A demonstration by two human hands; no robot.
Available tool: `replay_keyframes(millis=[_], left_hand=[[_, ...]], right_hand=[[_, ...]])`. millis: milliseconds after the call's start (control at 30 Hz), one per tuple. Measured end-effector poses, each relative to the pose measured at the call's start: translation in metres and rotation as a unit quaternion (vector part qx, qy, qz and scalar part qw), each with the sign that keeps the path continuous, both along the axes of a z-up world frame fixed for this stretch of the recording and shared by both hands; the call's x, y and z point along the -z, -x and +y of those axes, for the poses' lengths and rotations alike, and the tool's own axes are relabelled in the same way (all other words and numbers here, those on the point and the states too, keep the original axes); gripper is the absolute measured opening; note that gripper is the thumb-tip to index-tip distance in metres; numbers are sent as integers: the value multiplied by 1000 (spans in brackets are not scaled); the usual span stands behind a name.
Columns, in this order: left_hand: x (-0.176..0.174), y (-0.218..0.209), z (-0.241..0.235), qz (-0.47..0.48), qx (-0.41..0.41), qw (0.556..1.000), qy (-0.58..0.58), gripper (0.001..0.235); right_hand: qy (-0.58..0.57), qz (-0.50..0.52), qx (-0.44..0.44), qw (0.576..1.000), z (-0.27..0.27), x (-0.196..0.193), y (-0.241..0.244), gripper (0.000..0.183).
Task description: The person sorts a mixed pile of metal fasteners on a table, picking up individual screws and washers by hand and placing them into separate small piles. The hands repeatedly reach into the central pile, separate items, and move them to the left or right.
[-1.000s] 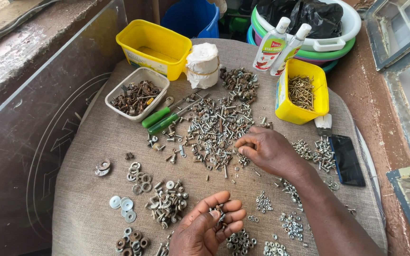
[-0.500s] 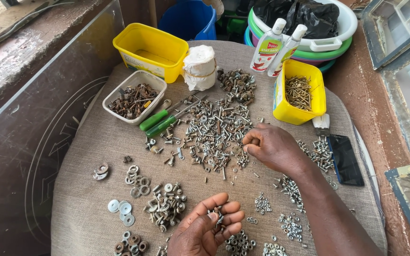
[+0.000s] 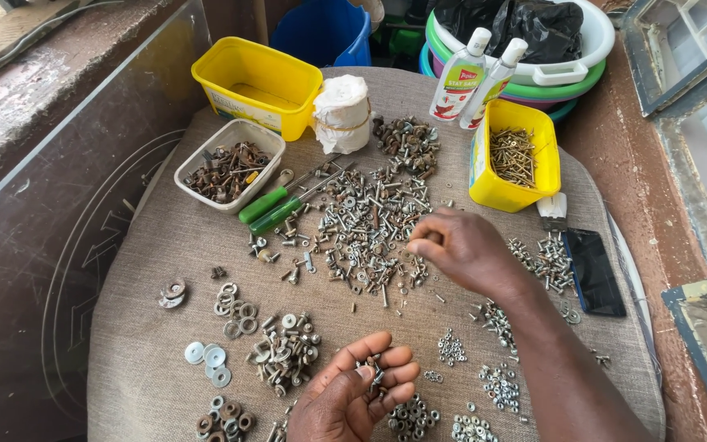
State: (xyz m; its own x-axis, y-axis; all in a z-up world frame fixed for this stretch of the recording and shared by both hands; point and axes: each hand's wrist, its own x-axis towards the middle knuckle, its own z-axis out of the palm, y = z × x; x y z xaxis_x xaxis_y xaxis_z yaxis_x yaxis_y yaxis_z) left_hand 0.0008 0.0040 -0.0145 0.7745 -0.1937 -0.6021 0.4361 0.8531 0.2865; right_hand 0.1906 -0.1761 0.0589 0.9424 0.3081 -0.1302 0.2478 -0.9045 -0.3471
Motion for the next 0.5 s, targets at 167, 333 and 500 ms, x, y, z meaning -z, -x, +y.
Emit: replay_keyframes(millis=[167,333,500], left_hand=[[-6,-3,-1,28,-5,1000,-6,60],[-9,-3,-9,38,-7,999,-21,57],[7,-2,-5,-10,14,1000,15,60]], right_hand=[[-46,-68,-4,997,-24,11,1,18],[-48,-104,-14,993,-35,27,0,24],[-30,-66,46,996,-24,32,2,31]])
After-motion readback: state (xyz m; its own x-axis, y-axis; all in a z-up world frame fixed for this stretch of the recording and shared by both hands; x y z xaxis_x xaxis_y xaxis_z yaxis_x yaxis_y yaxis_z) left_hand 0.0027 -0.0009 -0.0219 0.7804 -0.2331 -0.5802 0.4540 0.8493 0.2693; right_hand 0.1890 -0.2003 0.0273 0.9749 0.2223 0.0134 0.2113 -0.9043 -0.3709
